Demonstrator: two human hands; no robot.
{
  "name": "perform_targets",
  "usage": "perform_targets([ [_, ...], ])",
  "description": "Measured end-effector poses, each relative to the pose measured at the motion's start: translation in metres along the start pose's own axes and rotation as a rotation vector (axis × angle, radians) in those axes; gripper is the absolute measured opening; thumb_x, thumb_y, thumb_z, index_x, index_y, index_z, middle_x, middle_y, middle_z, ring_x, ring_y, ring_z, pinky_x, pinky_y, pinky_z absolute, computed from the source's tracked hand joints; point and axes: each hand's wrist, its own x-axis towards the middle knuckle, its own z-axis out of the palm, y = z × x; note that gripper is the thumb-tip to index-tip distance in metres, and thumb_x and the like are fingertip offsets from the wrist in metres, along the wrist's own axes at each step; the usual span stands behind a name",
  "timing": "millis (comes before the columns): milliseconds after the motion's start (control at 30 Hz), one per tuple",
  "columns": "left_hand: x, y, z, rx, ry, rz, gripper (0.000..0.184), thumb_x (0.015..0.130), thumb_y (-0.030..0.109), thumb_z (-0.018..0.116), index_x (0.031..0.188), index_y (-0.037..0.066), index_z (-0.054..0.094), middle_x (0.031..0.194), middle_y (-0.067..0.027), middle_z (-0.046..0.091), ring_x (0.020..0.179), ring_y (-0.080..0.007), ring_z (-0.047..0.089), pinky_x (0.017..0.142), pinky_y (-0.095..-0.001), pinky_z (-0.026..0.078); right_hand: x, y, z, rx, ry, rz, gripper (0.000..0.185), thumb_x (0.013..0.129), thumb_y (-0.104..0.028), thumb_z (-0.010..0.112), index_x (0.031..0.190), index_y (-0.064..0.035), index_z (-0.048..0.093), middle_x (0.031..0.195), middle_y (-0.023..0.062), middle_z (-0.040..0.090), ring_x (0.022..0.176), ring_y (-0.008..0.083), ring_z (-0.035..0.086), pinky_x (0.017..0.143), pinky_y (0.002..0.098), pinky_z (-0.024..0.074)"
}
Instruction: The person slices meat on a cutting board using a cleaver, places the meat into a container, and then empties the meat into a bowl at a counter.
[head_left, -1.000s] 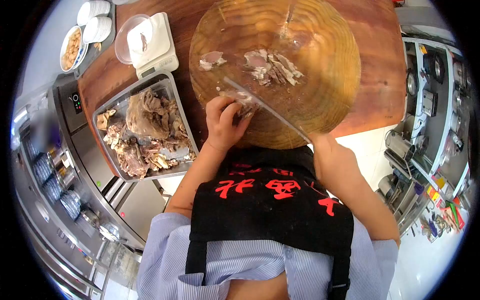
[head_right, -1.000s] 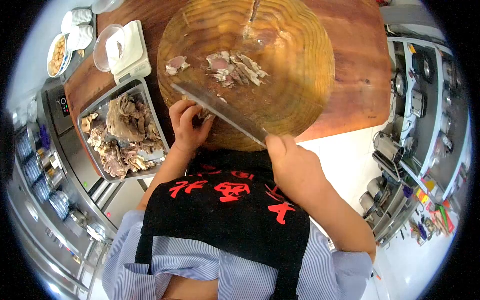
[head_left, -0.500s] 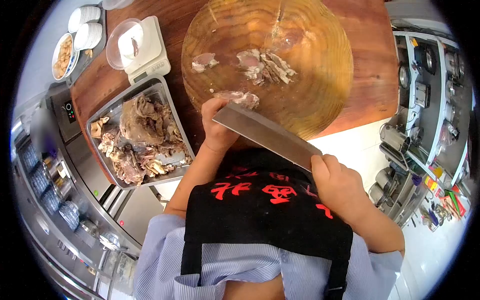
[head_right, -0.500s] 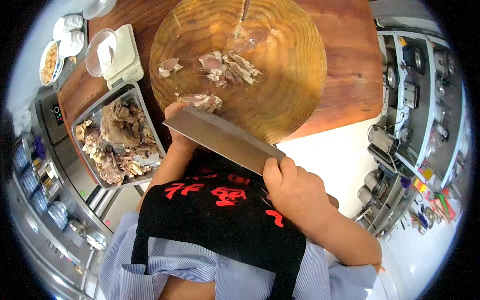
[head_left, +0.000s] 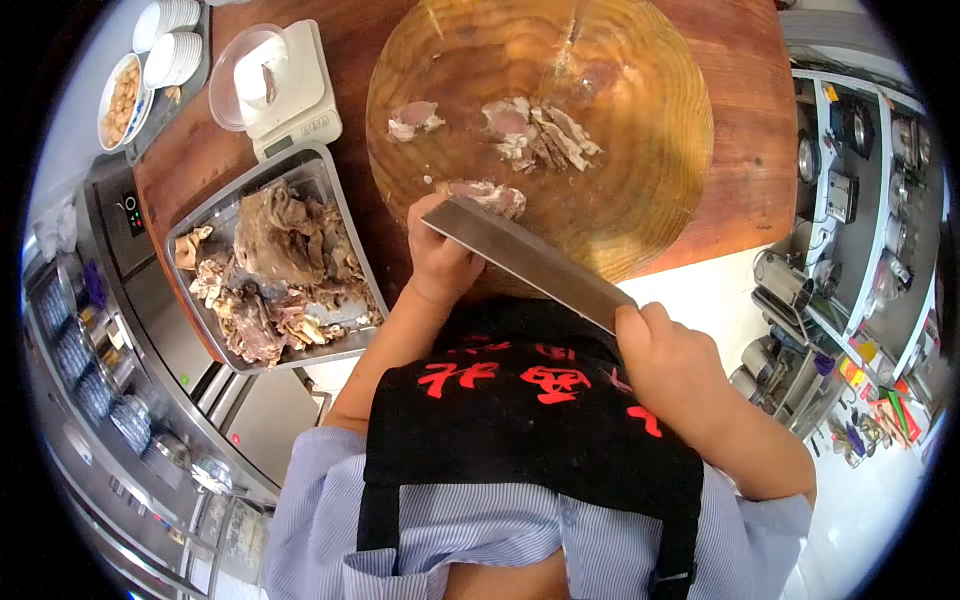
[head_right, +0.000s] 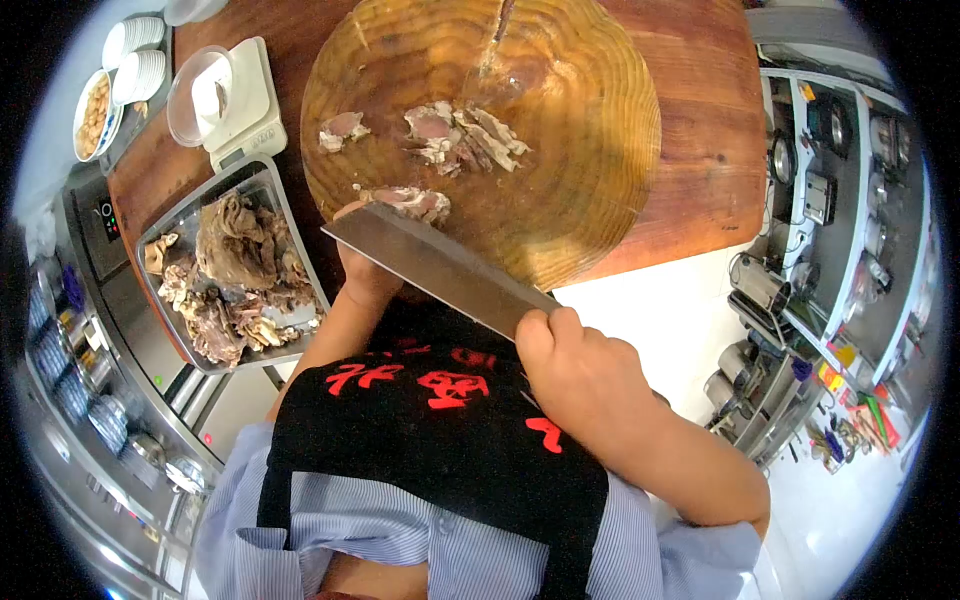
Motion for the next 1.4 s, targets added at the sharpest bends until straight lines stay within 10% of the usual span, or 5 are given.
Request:
perform_targets([
  [167, 0.005, 0.008, 0.013, -0.384, 0.240, -0.231, 0.028, 0.060, -0.004, 0.071, 0.085, 0.008, 0.067, 0.095, -0.0102, 0.062, 0.085, -0.0291, 0.060, 0.073, -0.0366, 0.049, 0.018, 0.003, 0.005, -0.003, -0.017, -0.020, 0.018, 0.077, -0.009, 0.056, 0.092, -0.0012, 0.049, 0.074, 0.0105, 0.055, 0.054, 0.0220, 0.063, 0.043, 0.0326, 0.0508],
  [433, 0.007, 0.006, 0.003, 0.206, 0.165, 0.164, 0.023, 0.061, -0.001, 0.070, 0.081, 0.008, 0.065, 0.095, -0.0109, 0.062, 0.088, -0.0312, 0.059, 0.075, -0.0389, 0.048, 0.035, 0.006, 0.004, -0.010, -0.036, -0.050, 0.012, 0.078, -0.009, 0.055, 0.086, -0.0029, 0.049, 0.073, 0.0110, 0.056, 0.055, 0.0218, 0.064, 0.043, 0.0324, 0.0506],
  [567, 0.001, 0.010, 0.007, -0.278, 0.151, -0.251, 0.023, 0.079, 0.005, 0.062, 0.100, 0.003, 0.056, 0.101, -0.0120, 0.059, 0.092, -0.0266, 0.060, 0.083, -0.0414, 0.051, 0.031, 0.008, 0.003, -0.016, -0.008, -0.039, 0.012, 0.078, -0.009, 0.055, 0.087, -0.0030, 0.049, 0.072, 0.0105, 0.056, 0.055, 0.0215, 0.064, 0.043, 0.0323, 0.0504],
  [733, 0.015, 0.025, -0.006, 0.413, 0.226, 0.289, 0.024, 0.062, 0.002, 0.071, 0.083, 0.010, 0.066, 0.097, -0.0108, 0.062, 0.089, -0.0318, 0.057, 0.077, -0.0396, 0.047, 0.041, 0.011, 0.001, -0.035, -0.036, -0.055, 0.012, 0.079, -0.009, 0.055, 0.087, -0.0028, 0.048, 0.072, 0.0101, 0.056, 0.055, 0.0204, 0.063, 0.042, 0.0319, 0.0497],
  [1400, 0.007, 0.038, -0.009, 0.463, 0.221, 0.262, 0.041, 0.060, 0.006, 0.078, 0.097, 0.007, 0.062, 0.095, -0.0130, 0.052, 0.087, -0.0318, 0.051, 0.074, -0.0381, 0.045, 0.094, 0.033, 0.052, 0.157, 0.131, -0.067, 0.013, 0.083, -0.006, 0.049, 0.096, -0.0038, 0.047, 0.087, 0.0189, 0.060, 0.075, 0.0374, 0.064, 0.063, 0.0447, 0.0535],
])
